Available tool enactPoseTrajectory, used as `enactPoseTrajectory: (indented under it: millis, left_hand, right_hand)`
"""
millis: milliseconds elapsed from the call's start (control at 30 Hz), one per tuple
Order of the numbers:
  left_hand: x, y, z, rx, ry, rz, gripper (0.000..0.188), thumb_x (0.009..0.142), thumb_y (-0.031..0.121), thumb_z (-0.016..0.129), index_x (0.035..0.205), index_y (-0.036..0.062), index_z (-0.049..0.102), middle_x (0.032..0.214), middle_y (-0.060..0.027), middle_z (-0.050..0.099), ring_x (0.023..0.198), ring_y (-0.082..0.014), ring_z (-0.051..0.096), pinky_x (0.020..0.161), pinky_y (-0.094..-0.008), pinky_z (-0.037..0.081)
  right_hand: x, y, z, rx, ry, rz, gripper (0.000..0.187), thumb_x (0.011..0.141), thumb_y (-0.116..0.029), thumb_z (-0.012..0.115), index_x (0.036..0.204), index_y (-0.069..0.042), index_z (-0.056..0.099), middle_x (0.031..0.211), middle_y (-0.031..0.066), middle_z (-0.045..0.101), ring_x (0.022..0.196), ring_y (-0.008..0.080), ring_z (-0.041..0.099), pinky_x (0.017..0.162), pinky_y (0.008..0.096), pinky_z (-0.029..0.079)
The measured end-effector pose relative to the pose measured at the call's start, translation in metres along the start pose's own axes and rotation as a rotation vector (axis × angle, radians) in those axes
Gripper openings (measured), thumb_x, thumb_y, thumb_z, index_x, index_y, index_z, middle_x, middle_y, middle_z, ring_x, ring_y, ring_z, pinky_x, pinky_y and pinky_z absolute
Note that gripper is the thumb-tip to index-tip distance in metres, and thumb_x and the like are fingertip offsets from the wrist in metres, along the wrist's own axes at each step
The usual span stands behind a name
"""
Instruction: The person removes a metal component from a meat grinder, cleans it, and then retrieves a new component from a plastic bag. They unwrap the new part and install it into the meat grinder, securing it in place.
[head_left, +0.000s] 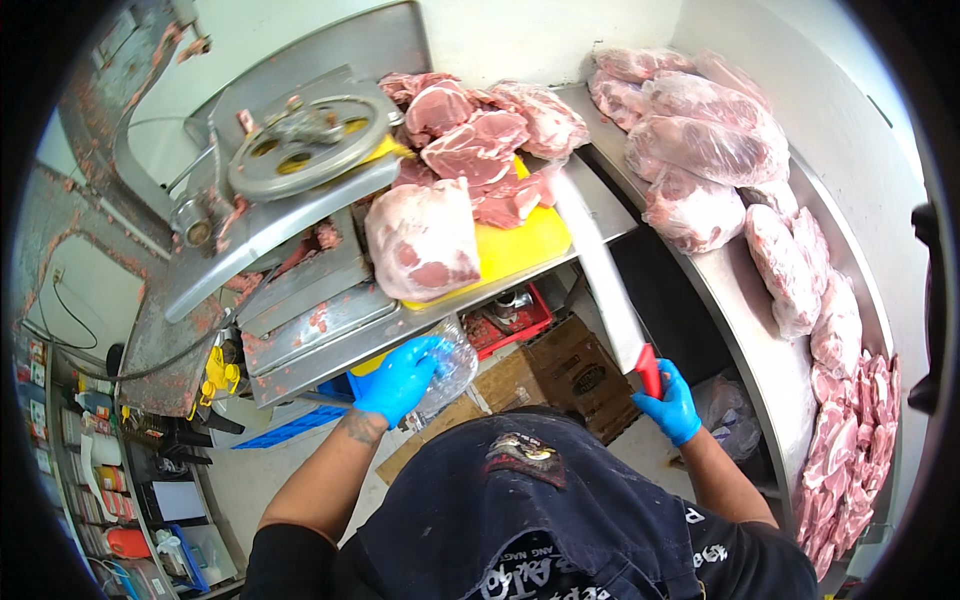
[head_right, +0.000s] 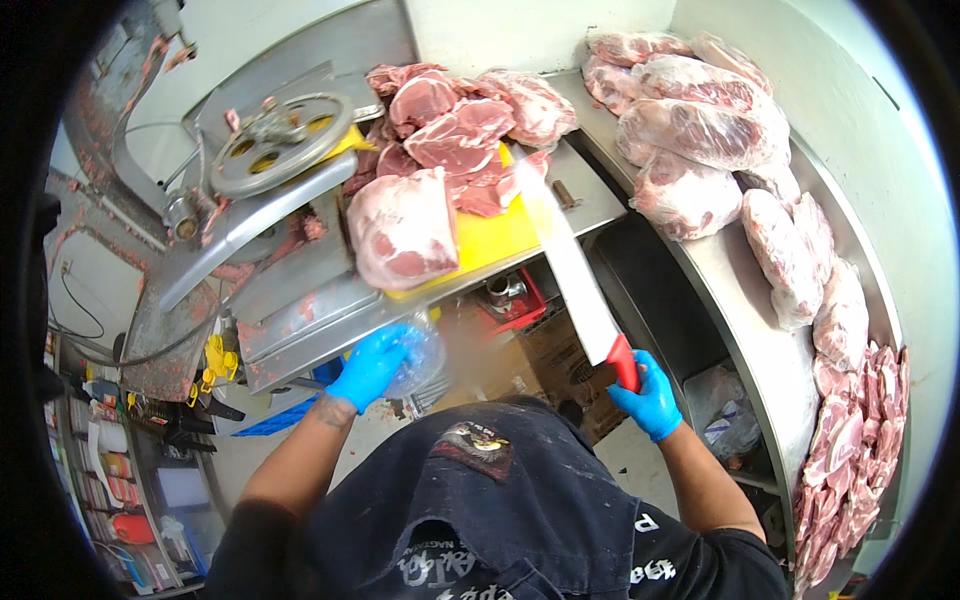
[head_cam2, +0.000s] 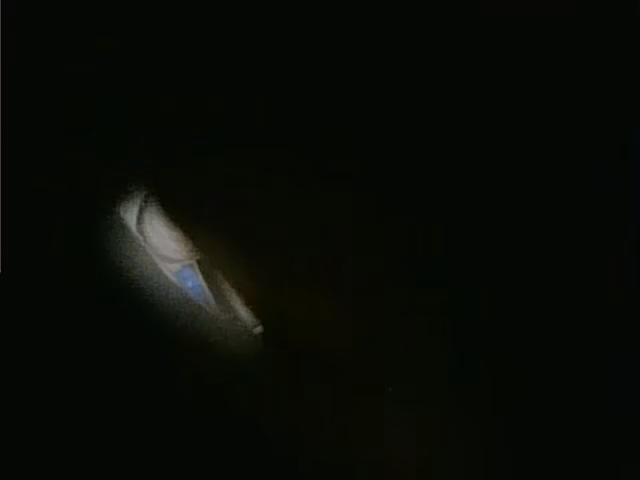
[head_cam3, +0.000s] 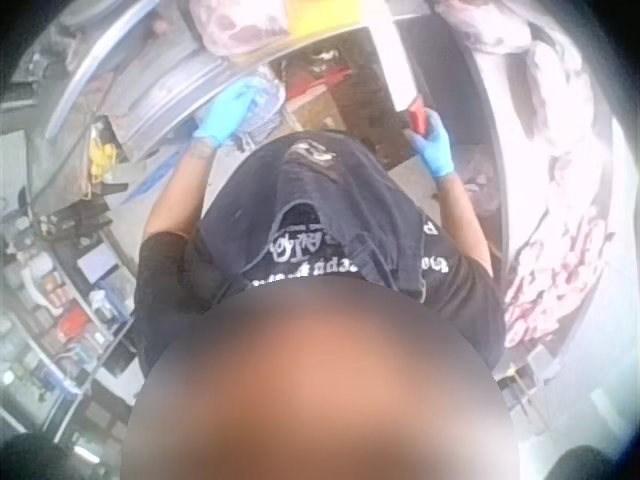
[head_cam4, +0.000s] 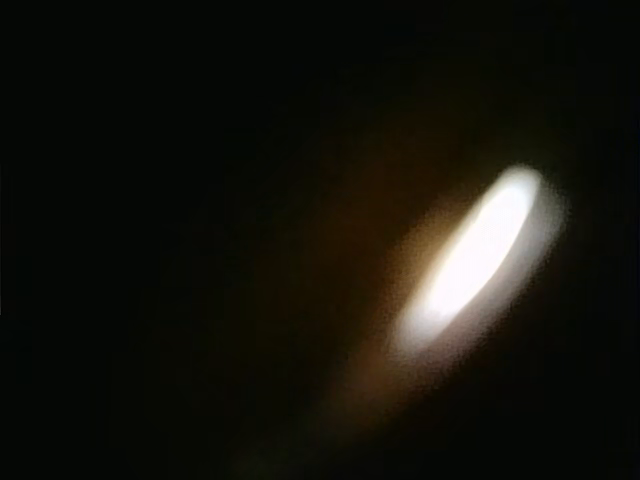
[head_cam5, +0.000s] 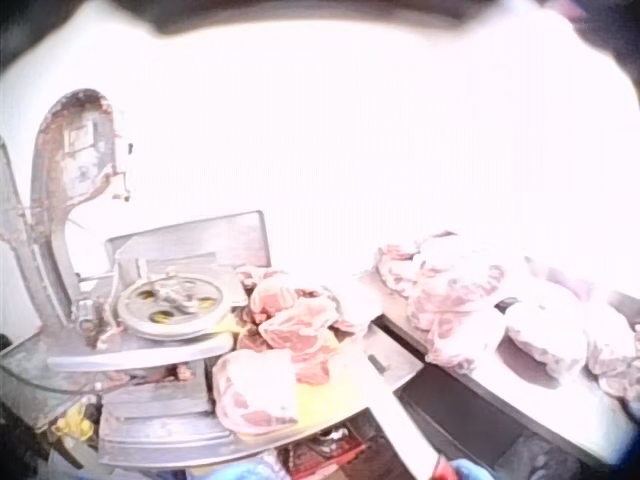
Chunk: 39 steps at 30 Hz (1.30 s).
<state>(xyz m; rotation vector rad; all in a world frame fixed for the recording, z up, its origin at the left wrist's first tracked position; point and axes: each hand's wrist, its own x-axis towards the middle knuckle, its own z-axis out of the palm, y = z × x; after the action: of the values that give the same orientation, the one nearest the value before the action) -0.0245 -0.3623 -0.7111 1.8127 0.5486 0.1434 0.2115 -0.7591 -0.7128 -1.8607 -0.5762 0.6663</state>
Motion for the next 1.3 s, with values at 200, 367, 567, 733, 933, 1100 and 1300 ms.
enactPoseTrajectory:
  millis: [200, 367, 567, 733, 933, 1100, 1300]
  left_hand:
    - [0.114, 0.042, 0.1, -0.196, 0.013, -0.107, 0.047, 0.094, 0.002, 0.05, 0.141, 0.0063, 0.058, 0.107, -0.0069, 0.07, 0.089, -0.0151, 0.066, 0.081, -0.0294, 0.055]
    - [0.198, 0.058, 0.144, 0.136, -0.01, -0.083, 0.05, 0.096, 0.006, 0.05, 0.146, 0.0113, 0.056, 0.104, -0.0084, 0.072, 0.086, -0.0171, 0.068, 0.083, -0.033, 0.055]
    - [0.278, 0.033, 0.126, 0.404, 0.004, 0.086, 0.054, 0.094, 0.008, 0.053, 0.149, 0.0117, 0.052, 0.113, -0.0243, 0.069, 0.098, -0.0347, 0.069, 0.089, -0.0429, 0.054]
    - [0.336, -0.017, 0.113, 0.273, 0.037, 0.029, 0.061, 0.091, 0.007, 0.058, 0.151, 0.0106, 0.048, 0.109, -0.025, 0.069, 0.096, -0.0374, 0.068, 0.086, -0.0451, 0.053]
    - [0.334, -0.033, 0.123, 0.454, 0.119, 0.089, 0.054, 0.088, 0.01, 0.066, 0.141, 0.0086, 0.055, 0.1, -0.0243, 0.07, 0.09, -0.0392, 0.068, 0.082, -0.0461, 0.054]
    - [0.325, -0.011, 0.114, 0.465, 0.139, 0.152, 0.035, 0.088, 0.017, 0.072, 0.119, 0.005, 0.061, 0.102, -0.0235, 0.071, 0.092, -0.0415, 0.068, 0.082, -0.0478, 0.054]
    - [0.304, 0.001, 0.125, 0.53, 0.306, 0.074, 0.041, 0.087, 0.022, 0.073, 0.122, 0.0055, 0.06, 0.111, -0.0244, 0.07, 0.101, -0.0432, 0.068, 0.087, -0.0496, 0.054]
  right_hand:
    - [0.013, 0.009, -0.086, 0.404, 0.105, -0.004, 0.056, 0.082, 0.005, 0.072, 0.13, -0.008, 0.047, 0.085, 0.0046, 0.06, 0.071, 0.0147, 0.061, 0.066, 0.0302, 0.052]
    - [0.037, 0.022, -0.139, 0.363, 0.148, 0.016, 0.052, 0.086, 0.002, 0.072, 0.131, -0.007, 0.047, 0.093, 0.0066, 0.061, 0.072, 0.0143, 0.061, 0.066, 0.031, 0.054]
    - [0.044, 0.026, -0.161, -0.012, 0.057, 0.107, 0.068, 0.095, -0.013, 0.07, 0.155, -0.015, 0.037, 0.121, 0.0111, 0.064, 0.078, 0.0144, 0.062, 0.065, 0.0306, 0.058]
    - [0.057, 0.035, -0.116, -0.472, 0.083, -0.143, 0.079, 0.095, -0.019, 0.068, 0.162, -0.029, 0.028, 0.117, 0.025, 0.068, 0.095, 0.0414, 0.069, 0.081, 0.0465, 0.057]
    - [0.066, 0.015, -0.066, -0.711, -0.067, -0.04, 0.075, 0.096, -0.018, 0.062, 0.161, -0.034, 0.028, 0.098, 0.0191, 0.068, 0.082, 0.0406, 0.068, 0.073, 0.0499, 0.056]
    - [0.083, -0.008, -0.046, -0.824, -0.115, 0.02, 0.072, 0.097, -0.018, 0.059, 0.16, -0.033, 0.03, 0.102, 0.0184, 0.069, 0.083, 0.0401, 0.069, 0.072, 0.0507, 0.056]
    - [0.094, -0.011, -0.041, -0.906, -0.149, 0.049, 0.067, 0.099, -0.019, 0.055, 0.161, -0.03, 0.029, 0.101, 0.0221, 0.069, 0.081, 0.0416, 0.069, 0.07, 0.0519, 0.056]
